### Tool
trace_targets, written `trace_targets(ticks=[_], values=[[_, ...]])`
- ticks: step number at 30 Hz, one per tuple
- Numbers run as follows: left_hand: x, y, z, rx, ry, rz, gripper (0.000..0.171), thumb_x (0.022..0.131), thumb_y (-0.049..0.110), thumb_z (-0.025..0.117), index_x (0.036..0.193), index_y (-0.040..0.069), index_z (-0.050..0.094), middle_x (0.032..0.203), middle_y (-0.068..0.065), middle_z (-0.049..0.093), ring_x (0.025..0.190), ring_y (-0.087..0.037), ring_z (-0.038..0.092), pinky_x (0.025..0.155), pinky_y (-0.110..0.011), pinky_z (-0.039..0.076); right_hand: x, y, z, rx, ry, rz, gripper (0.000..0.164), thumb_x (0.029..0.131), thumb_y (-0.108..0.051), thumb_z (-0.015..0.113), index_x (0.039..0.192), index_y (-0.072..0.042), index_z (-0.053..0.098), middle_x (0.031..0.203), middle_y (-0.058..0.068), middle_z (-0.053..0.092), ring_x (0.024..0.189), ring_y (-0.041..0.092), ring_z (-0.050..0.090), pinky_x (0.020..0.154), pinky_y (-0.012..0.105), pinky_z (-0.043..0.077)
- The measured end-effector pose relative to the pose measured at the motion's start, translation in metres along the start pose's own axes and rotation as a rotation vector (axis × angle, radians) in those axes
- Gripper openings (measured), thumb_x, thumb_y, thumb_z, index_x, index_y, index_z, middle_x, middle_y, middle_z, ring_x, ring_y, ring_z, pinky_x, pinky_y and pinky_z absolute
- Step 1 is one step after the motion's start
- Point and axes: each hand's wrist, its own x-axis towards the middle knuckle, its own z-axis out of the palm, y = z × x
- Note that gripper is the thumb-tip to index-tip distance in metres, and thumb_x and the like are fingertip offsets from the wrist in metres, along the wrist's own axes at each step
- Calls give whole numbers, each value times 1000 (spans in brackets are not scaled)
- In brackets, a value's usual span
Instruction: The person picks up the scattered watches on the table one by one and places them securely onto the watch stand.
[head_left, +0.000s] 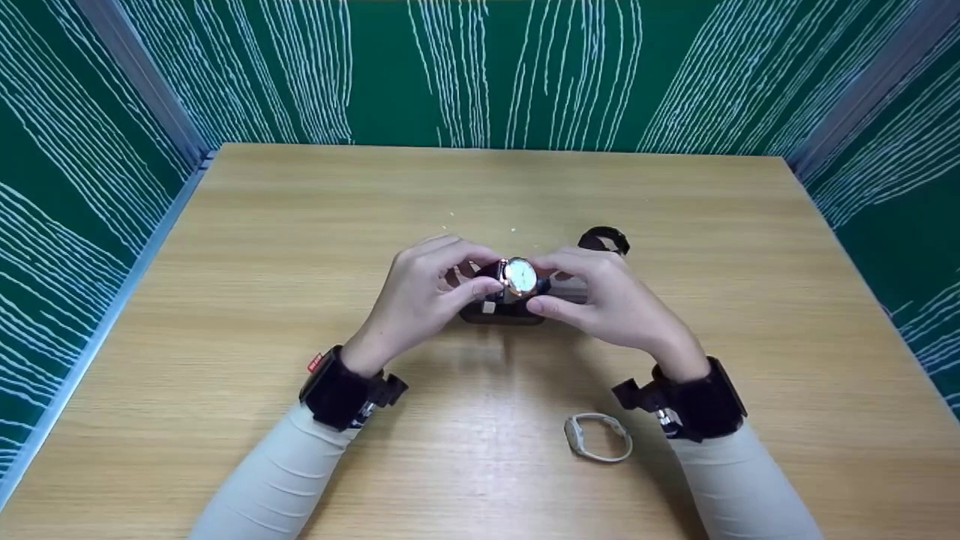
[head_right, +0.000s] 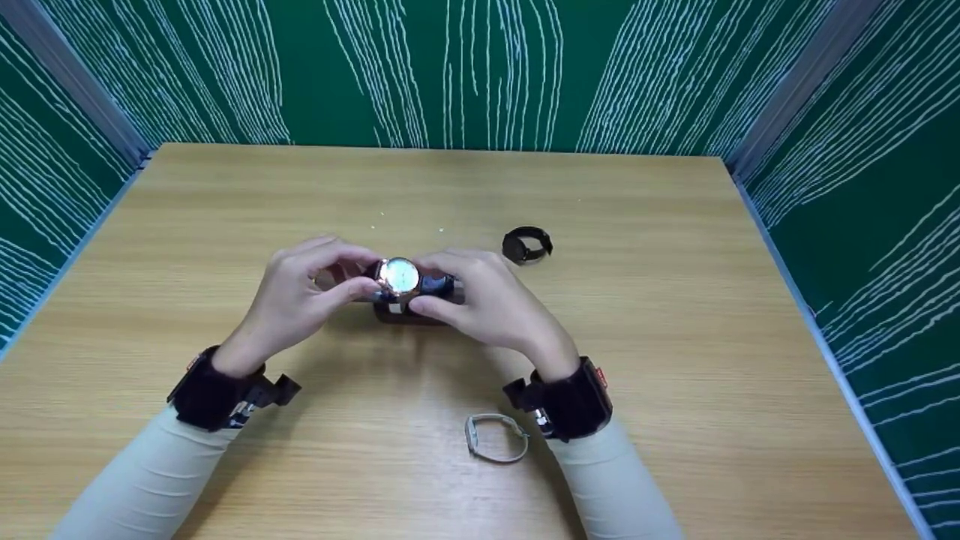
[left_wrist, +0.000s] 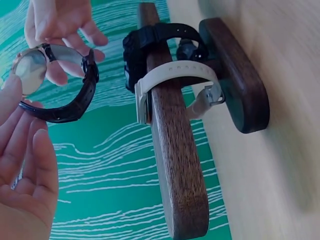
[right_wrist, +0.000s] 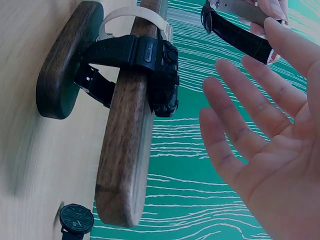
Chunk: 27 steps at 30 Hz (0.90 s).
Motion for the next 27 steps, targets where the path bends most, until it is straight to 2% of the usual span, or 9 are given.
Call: trace_targets(ticks=[4,9,15,20,27], values=[[-1,0,1,-3,4,8,30,93,29,82,114,9,79,99,0,76,87,-15,67,69,-27,58,1,1,2,40,-4,23,31,93,-17,84,121,-7,76,115,-1,77,110,15,69,99,41,59],[0,-1,1,-20,5,20,30,94,29,81,115,9,78,101,-1,76,86,-22,68,68,-33,59,0,0,2,95,-4,74,26,95,-15,82,118,-7,75,111,-2,76,105,15,70,98,36,58],[0,-2,0,-35,10,24,30,94,29,81,116,9,78,102,-2,77,86,-13,66,67,-36,60,0,-2,1,184,25,113,27,94,-9,81,119,-3,73,115,4,75,101,20,73,94,30,59],[0,-4,0,-36,10,21,30,94,28,81,117,9,77,105,-1,78,85,-11,65,67,-37,60,1,-1,2,194,46,107,28,93,-6,82,120,-2,73,115,4,75,95,22,72,92,28,60],[-1,-5,0,-18,-6,-6,28,95,26,80,118,9,77,107,-1,78,85,-10,65,69,-27,58,2,0,4,193,49,97,26,93,-6,82,117,-2,74,110,4,76,93,23,72,88,25,60]])
